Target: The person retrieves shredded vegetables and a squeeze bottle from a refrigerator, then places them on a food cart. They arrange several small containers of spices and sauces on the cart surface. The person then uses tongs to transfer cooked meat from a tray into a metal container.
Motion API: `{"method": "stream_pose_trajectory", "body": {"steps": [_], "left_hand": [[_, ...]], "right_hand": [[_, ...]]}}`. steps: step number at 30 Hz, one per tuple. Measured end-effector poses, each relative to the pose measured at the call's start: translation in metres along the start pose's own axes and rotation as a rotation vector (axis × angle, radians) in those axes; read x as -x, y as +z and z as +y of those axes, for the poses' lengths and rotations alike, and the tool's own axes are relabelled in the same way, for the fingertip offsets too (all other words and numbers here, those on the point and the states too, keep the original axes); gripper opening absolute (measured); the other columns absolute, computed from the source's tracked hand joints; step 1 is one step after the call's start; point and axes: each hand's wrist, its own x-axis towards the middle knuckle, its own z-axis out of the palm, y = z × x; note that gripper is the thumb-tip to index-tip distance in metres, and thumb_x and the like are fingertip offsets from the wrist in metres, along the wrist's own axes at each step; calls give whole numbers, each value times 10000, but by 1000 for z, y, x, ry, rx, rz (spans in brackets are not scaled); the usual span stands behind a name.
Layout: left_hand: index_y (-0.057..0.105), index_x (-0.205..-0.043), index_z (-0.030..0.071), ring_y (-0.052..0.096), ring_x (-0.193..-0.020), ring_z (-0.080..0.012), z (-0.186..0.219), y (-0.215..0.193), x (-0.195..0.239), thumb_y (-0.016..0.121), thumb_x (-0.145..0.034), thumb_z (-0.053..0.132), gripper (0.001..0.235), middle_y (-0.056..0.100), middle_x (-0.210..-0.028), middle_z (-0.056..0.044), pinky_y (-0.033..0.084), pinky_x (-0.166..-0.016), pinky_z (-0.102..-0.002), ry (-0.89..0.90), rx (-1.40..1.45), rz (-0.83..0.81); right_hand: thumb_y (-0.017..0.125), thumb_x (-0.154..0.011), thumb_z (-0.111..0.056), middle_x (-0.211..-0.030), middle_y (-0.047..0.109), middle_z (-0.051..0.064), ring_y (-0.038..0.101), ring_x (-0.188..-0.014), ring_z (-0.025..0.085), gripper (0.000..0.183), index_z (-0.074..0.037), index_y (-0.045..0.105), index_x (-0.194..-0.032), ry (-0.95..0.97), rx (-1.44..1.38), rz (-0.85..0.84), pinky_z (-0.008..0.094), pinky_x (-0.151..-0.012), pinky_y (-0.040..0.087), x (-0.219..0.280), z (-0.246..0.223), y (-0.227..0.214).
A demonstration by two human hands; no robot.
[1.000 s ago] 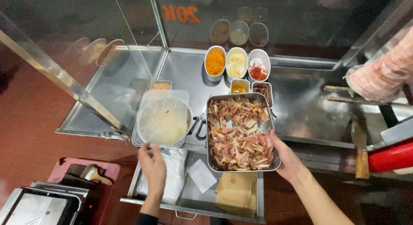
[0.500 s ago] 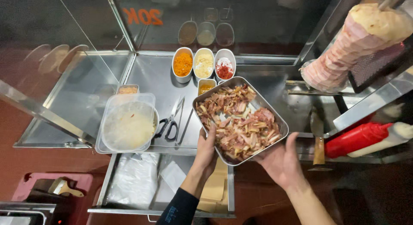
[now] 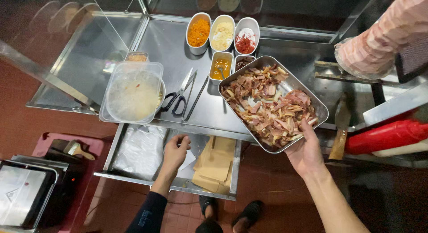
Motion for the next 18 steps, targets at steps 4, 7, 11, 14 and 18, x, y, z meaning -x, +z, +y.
{"method": "stream_pose_trajectory", "body": {"steps": [4,7,11,14,18], "left_hand": [[697,-1200,9,744,-918,-267,-5,-20,-22,678,-931,315,408,770,-1040,-155,572,-811,-368,266,-355,79],[660,-1242,-4,672,-1054,-364,19,-8,-56,721,-880,289,469,713,-1154,-203,531,-912,-446,527,-554,143],[575,-1308,-11,557,-1184,-420,48,17,-102,754,-829,256,577,615,-1275,-227,486,-971,-495,590,-796,128],[493,-1375,30,545,-1217,-385,51,40,-124,757,-822,269,658,586,-1242,-175,517,-913,-476,421,-939,106],[468,-1390,35,586,-1127,-365,46,62,-138,762,-791,198,687,578,-1177,-177,534,-891,-477,452,-1092,196]], "right_hand": [[448,-1032,-448,-1404,623,74,619,-1242,235,558,-98,491,-1464,6,-9,-22,437,-1055,494,-3,12,16],[448,-1029,-453,-1396,628,75,625,-1230,239,557,-101,496,-1458,0,-26,-22,441,-1040,502,-6,14,31],[450,-1018,-456,-1397,637,79,632,-1224,243,561,-100,516,-1447,-8,-48,12,436,-1039,505,-9,15,44],[459,-1013,-440,-1408,628,70,625,-1236,235,550,-105,516,-1445,-36,-76,41,436,-1049,499,-6,15,46],[468,-1003,-418,-1392,638,76,631,-1233,236,545,-97,517,-1441,-68,-87,100,431,-1049,498,-2,11,44]]}}
